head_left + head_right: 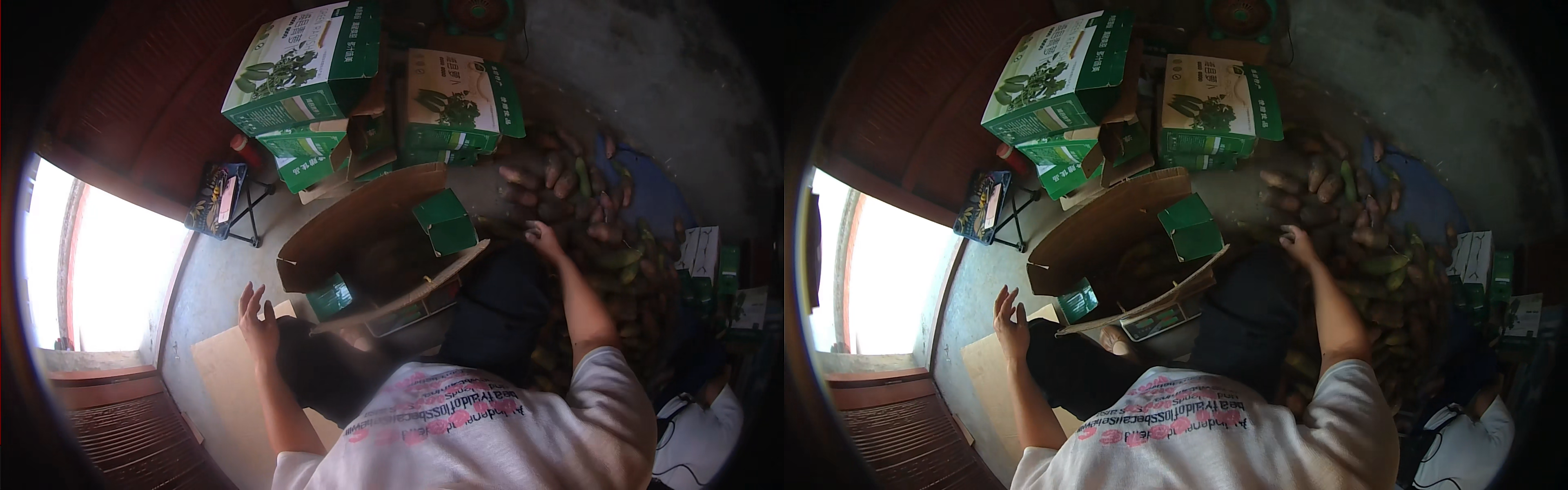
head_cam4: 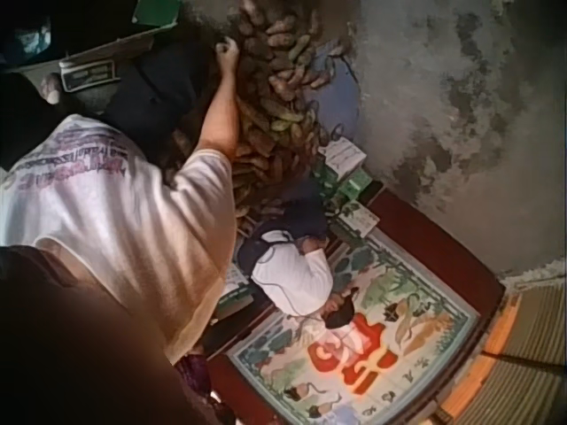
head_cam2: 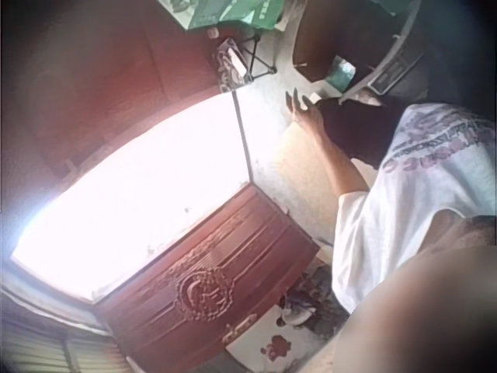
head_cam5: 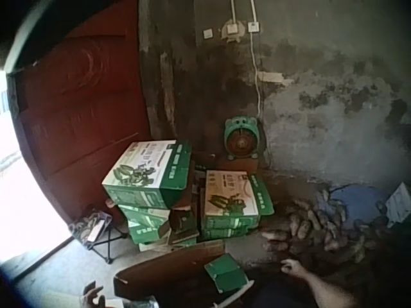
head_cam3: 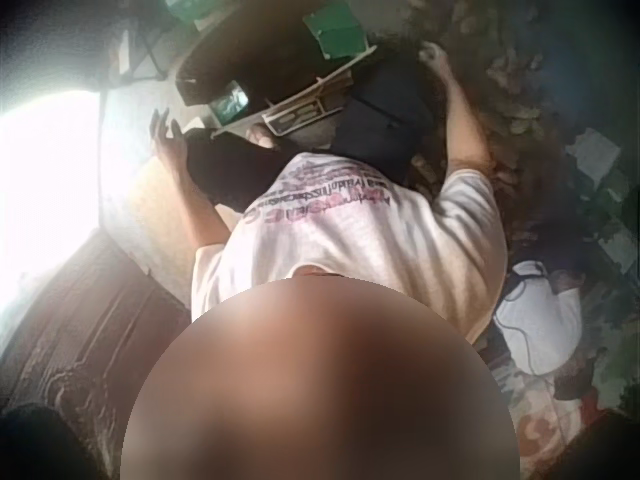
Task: Packing produce (radishes) into cardboard boxes and weighing them on a digital scale.
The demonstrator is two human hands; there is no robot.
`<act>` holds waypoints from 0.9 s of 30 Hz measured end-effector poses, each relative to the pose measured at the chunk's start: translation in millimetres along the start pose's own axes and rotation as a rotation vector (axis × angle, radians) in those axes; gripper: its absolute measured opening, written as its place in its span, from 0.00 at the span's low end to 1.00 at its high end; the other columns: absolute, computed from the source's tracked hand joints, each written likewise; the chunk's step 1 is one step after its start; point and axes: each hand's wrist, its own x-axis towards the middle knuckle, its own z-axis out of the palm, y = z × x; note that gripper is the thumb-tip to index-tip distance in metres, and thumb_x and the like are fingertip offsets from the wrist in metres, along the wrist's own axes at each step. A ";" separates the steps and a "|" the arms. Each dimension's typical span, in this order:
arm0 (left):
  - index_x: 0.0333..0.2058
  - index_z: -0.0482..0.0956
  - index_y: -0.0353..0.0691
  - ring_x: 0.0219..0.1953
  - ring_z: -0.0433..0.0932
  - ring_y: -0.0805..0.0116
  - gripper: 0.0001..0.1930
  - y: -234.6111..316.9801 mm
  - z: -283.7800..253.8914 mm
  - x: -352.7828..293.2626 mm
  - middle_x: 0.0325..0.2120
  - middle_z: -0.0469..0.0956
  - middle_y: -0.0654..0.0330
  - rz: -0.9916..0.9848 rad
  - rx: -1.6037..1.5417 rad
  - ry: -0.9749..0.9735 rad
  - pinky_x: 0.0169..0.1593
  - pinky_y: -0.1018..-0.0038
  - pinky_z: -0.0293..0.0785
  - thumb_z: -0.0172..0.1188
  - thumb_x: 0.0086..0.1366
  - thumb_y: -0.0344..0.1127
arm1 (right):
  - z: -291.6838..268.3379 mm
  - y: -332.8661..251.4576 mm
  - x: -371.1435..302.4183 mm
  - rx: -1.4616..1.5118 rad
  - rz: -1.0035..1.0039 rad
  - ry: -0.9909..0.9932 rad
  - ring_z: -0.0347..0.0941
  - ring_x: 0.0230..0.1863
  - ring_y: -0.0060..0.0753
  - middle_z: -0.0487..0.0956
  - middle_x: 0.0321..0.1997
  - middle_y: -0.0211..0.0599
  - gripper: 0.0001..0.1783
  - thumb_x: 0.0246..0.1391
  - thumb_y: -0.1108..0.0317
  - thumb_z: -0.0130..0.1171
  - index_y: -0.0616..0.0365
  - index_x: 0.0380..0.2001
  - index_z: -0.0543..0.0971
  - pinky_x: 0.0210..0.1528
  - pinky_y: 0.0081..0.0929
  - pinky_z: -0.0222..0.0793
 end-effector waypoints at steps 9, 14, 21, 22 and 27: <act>0.54 0.82 0.42 0.62 0.72 0.42 0.18 -7.8 8.2 6.6 0.62 0.73 0.45 -0.022 0.125 -0.249 0.63 0.54 0.71 0.65 0.65 0.33 | 69.8 186.9 -343.1 0.131 -0.233 -0.205 0.76 0.53 0.43 0.77 0.55 0.42 0.29 0.62 0.61 0.59 0.53 0.65 0.70 0.55 0.47 0.74; 0.53 0.83 0.44 0.58 0.77 0.45 0.17 -7.4 16.7 9.6 0.62 0.74 0.48 -0.019 0.138 -0.270 0.58 0.57 0.76 0.65 0.65 0.34 | 153.2 176.4 -373.2 0.416 -0.189 -0.325 0.75 0.53 0.43 0.76 0.57 0.41 0.29 0.62 0.60 0.58 0.52 0.66 0.69 0.55 0.47 0.74; 0.53 0.84 0.44 0.57 0.79 0.49 0.16 -0.7 12.7 5.7 0.62 0.74 0.48 -0.017 0.160 -0.304 0.50 0.63 0.83 0.64 0.67 0.34 | 199.4 219.7 -424.1 0.905 -0.128 -0.360 0.74 0.53 0.43 0.75 0.59 0.40 0.31 0.62 0.58 0.57 0.51 0.66 0.68 0.55 0.47 0.74; 0.53 0.84 0.44 0.57 0.79 0.49 0.15 1.5 19.0 5.7 0.61 0.74 0.48 0.001 0.187 -0.301 0.50 0.64 0.84 0.64 0.67 0.34 | 151.2 257.8 -432.2 0.961 -0.113 -0.337 0.74 0.53 0.43 0.75 0.59 0.40 0.31 0.61 0.57 0.57 0.51 0.66 0.68 0.55 0.47 0.74; 0.50 0.85 0.40 0.58 0.78 0.48 0.13 16.0 29.3 5.4 0.60 0.75 0.47 0.085 0.219 -0.267 0.48 0.64 0.86 0.62 0.67 0.30 | 148.6 307.6 -435.0 1.274 -0.089 -0.302 0.74 0.53 0.43 0.74 0.60 0.39 0.32 0.61 0.56 0.57 0.50 0.67 0.68 0.55 0.47 0.74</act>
